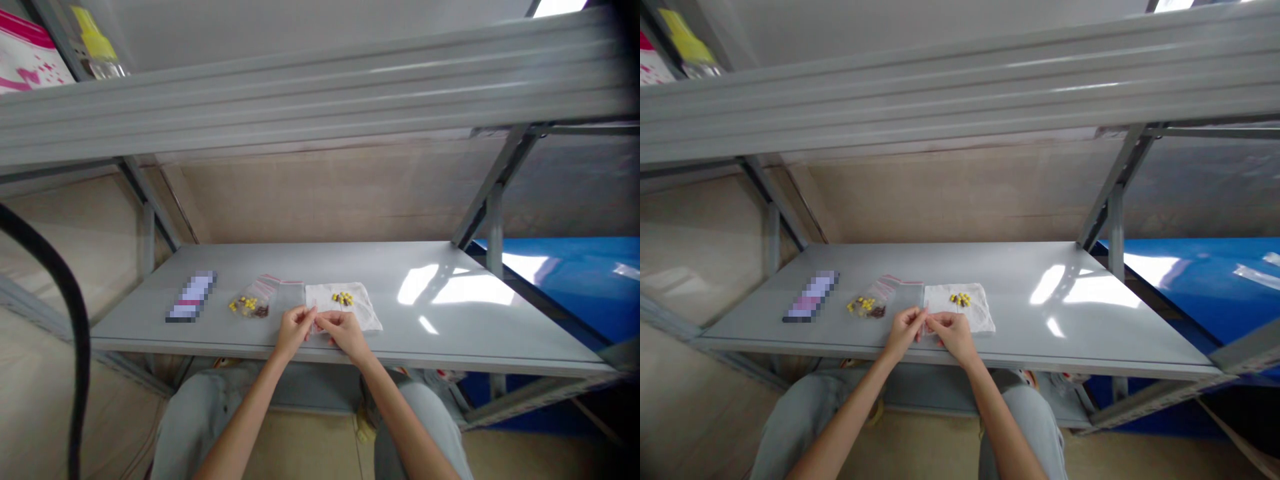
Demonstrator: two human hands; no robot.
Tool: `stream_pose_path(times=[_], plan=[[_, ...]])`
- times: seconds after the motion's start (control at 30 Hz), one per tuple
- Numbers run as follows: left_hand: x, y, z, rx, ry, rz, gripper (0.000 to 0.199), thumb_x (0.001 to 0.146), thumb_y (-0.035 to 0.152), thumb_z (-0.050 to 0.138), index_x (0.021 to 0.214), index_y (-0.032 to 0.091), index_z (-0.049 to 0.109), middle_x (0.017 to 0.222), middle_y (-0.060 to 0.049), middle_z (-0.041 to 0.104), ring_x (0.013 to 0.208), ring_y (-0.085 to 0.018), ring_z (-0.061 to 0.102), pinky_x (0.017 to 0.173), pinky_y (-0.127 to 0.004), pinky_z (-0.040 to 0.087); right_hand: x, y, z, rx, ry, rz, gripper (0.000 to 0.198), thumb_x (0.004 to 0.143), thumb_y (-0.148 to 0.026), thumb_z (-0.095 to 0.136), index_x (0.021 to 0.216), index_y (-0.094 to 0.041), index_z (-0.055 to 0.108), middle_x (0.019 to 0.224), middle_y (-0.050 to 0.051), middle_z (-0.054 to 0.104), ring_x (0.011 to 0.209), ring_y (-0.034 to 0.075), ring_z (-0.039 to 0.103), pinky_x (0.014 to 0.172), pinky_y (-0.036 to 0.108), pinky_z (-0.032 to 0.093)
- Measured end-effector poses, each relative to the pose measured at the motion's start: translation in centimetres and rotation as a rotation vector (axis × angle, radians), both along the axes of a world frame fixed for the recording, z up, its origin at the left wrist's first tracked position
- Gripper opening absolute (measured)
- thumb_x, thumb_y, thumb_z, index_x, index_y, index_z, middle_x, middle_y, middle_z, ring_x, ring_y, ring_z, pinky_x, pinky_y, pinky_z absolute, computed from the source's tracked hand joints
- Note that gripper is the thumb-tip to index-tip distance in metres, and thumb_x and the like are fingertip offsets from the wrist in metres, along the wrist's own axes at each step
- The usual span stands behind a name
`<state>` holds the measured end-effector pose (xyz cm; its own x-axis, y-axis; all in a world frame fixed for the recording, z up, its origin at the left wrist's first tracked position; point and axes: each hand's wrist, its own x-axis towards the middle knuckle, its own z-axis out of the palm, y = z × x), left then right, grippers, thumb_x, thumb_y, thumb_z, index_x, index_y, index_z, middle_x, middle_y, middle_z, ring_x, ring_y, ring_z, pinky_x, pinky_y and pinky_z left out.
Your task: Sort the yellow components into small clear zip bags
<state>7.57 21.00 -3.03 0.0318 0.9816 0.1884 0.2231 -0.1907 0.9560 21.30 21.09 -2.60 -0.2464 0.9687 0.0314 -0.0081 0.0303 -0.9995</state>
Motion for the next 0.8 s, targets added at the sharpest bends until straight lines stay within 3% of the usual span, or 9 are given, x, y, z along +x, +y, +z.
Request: stream_pose_path(times=[0.43,0.6,0.7,0.8], plan=[[0.02,-0.15,0.27,-0.063,-0.089,-0.027,0.046,0.082,0.053,0.042,0.054,0.016,0.046,0.043,0.004,0.045,0.036,-0.007,0.041,0.038,-0.020,0.029,-0.30,-0.14,0.05,0.000,0.034,0.102,0.042,0.071,-0.054,0.061,0.075,-0.013,0.069,0.064,0.004,0.066,0.051,0.010,0.054,0.039,0.017,0.039],[-0.05,0.05,0.00,-0.020,-0.107,-0.053,0.039,0.083,0.048,0.044,0.058,0.017,0.045,0.046,0.005,0.044,0.037,-0.007,0.039,0.038,-0.019,0.028,-0.30,-0.19,0.17,-0.006,0.034,0.045,0.042,0.072,-0.053,0.060,0.082,-0.012,0.068,0.066,0.006,0.065,0.061,0.015,0.060,0.038,0.017,0.041],[-0.01,0.13,-0.06,-0.015,-0.105,-0.051,0.037,0.084,0.048,0.043,0.064,0.017,0.048,0.048,0.006,0.043,0.038,-0.006,0.039,0.039,-0.018,0.029,-0.15,-0.06,0.13,0.070,-0.025,-0.061,0.043,0.073,-0.051,0.060,0.094,-0.013,0.066,0.072,0.007,0.067,0.059,0.016,0.060,0.036,0.019,0.043],[0.12,0.09,0.01,-0.008,-0.059,-0.057,0.038,0.084,0.049,0.043,0.068,0.016,0.050,0.047,0.007,0.041,0.037,-0.005,0.037,0.038,-0.017,0.029,0.04,0.07,-0.08,0.283,-0.176,-0.183,0.035,0.075,-0.045,0.061,0.092,-0.016,0.069,0.083,0.008,0.069,0.060,0.016,0.062,0.049,0.025,0.050]])
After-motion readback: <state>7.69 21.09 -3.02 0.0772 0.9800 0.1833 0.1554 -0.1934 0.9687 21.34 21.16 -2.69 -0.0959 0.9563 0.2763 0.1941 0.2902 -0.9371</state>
